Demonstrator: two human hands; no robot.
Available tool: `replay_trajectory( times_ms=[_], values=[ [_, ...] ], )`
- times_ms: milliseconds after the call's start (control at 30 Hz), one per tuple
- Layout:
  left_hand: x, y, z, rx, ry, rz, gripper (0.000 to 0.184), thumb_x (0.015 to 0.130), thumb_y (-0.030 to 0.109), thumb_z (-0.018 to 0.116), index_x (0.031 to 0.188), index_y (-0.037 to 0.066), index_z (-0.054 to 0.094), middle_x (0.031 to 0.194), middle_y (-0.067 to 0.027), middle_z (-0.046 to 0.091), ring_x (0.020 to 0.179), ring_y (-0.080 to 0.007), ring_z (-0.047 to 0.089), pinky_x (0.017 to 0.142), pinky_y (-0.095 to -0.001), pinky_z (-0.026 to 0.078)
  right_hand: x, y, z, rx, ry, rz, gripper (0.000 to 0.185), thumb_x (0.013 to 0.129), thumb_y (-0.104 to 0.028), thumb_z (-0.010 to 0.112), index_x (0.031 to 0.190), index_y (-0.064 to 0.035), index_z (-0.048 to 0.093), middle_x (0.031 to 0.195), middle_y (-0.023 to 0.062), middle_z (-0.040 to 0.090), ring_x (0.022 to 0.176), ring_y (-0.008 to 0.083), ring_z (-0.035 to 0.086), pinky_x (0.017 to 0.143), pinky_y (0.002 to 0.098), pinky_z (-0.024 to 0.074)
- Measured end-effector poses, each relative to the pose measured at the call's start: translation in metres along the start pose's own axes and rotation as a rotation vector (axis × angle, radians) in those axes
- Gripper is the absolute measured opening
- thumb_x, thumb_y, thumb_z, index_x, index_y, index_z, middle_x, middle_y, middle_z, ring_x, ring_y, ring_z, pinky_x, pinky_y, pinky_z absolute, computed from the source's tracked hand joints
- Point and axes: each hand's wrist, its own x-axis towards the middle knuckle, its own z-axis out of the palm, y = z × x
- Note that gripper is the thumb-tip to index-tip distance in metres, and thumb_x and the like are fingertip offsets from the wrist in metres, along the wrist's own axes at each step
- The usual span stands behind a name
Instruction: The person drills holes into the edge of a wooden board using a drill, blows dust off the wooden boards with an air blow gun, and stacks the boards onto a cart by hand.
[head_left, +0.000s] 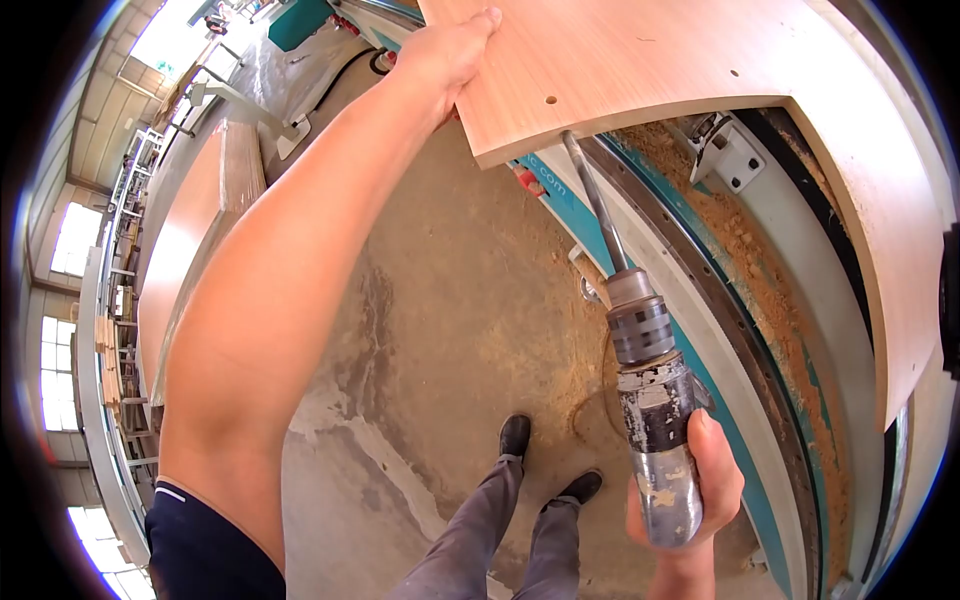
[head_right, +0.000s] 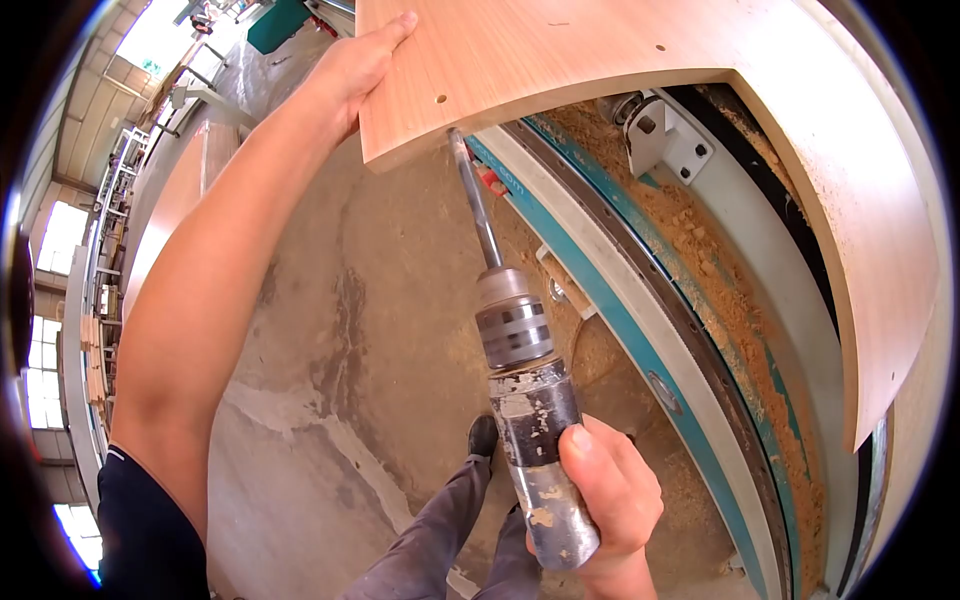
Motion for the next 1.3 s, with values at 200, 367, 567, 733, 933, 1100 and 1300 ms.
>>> replay_trajectory(
  times_ms=[200,367,567,733,933,1100,1300],
  values=[
    [-0.008,0.007,0.002,0.074,0.019,-0.051,0.056,0.093,0.036,0.061,0.13,-0.004,0.048,0.123,-0.0159,0.06,0.102,-0.023,0.066,0.085,-0.0362,0.057,-0.002,0.0,0.001,0.001,0.003,0.008,0.063,0.07,-0.002,0.066,0.13,0.0065,0.047,0.113,0.0198,0.06,0.091,0.0242,0.063,0.083,0.0341,0.0494],
    [-0.007,0.007,0.002,0.075,0.029,-0.051,0.057,0.093,0.038,0.061,0.13,-0.004,0.048,0.123,-0.0159,0.06,0.105,-0.0226,0.065,0.086,-0.0361,0.055,-0.004,0.0,-0.003,-0.016,0.037,0.081,0.064,0.07,-0.004,0.067,0.13,0.0074,0.047,0.113,0.0198,0.061,0.092,0.0238,0.063,0.083,0.0332,0.0488],
    [-0.002,0.003,0.0,0.096,0.031,-0.053,0.057,0.093,0.038,0.061,0.129,-0.004,0.049,0.122,-0.0159,0.06,0.104,-0.0229,0.065,0.087,-0.0359,0.055,0.002,0.001,-0.003,0.063,0.011,0.076,0.066,0.068,0.001,0.066,0.131,0.0065,0.046,0.112,0.021,0.062,0.096,0.0263,0.064,0.087,0.0344,0.0486],
    [-0.012,0.006,0.003,0.168,0.136,0.096,0.049,0.092,0.034,0.064,0.12,-0.006,0.06,0.113,-0.0151,0.066,0.096,-0.0237,0.066,0.083,-0.0357,0.052,-0.001,0.004,0.003,0.054,0.005,0.045,0.067,0.067,0.003,0.065,0.131,0.0072,0.045,0.117,0.0229,0.059,0.101,0.029,0.063,0.091,0.0356,0.0476],
    [-0.004,0.001,0.004,0.156,0.17,0.092,0.052,0.09,0.037,0.064,0.12,-0.006,0.061,0.113,-0.0154,0.066,0.097,-0.0238,0.065,0.083,-0.0361,0.052,-0.002,0.004,0.005,0.042,0.016,0.048,0.067,0.068,0.003,0.065,0.132,0.0074,0.045,0.122,0.0221,0.056,0.106,0.029,0.061,0.093,0.035,0.0465],
    [0.005,0.0,0.004,0.211,0.224,0.054,0.053,0.089,0.038,0.065,0.118,-0.006,0.061,0.111,-0.0163,0.066,0.097,-0.0245,0.066,0.083,-0.0362,0.052,0.001,0.005,0.005,0.031,0.014,0.034,0.067,0.068,0.004,0.065,0.132,0.0072,0.045,0.123,0.021,0.056,0.107,0.0283,0.061,0.093,0.0347,0.0463],
    [0.007,-0.001,0.002,0.227,0.223,0.038,0.053,0.089,0.039,0.065,0.116,-0.006,0.062,0.111,-0.0168,0.067,0.097,-0.024,0.065,0.082,-0.0361,0.051,0.001,0.008,0.007,0.027,0.013,0.034,0.068,0.068,0.004,0.065,0.132,0.0069,0.045,0.124,0.0206,0.056,0.106,0.0263,0.061,0.093,0.0334,0.0463]
  ],
)
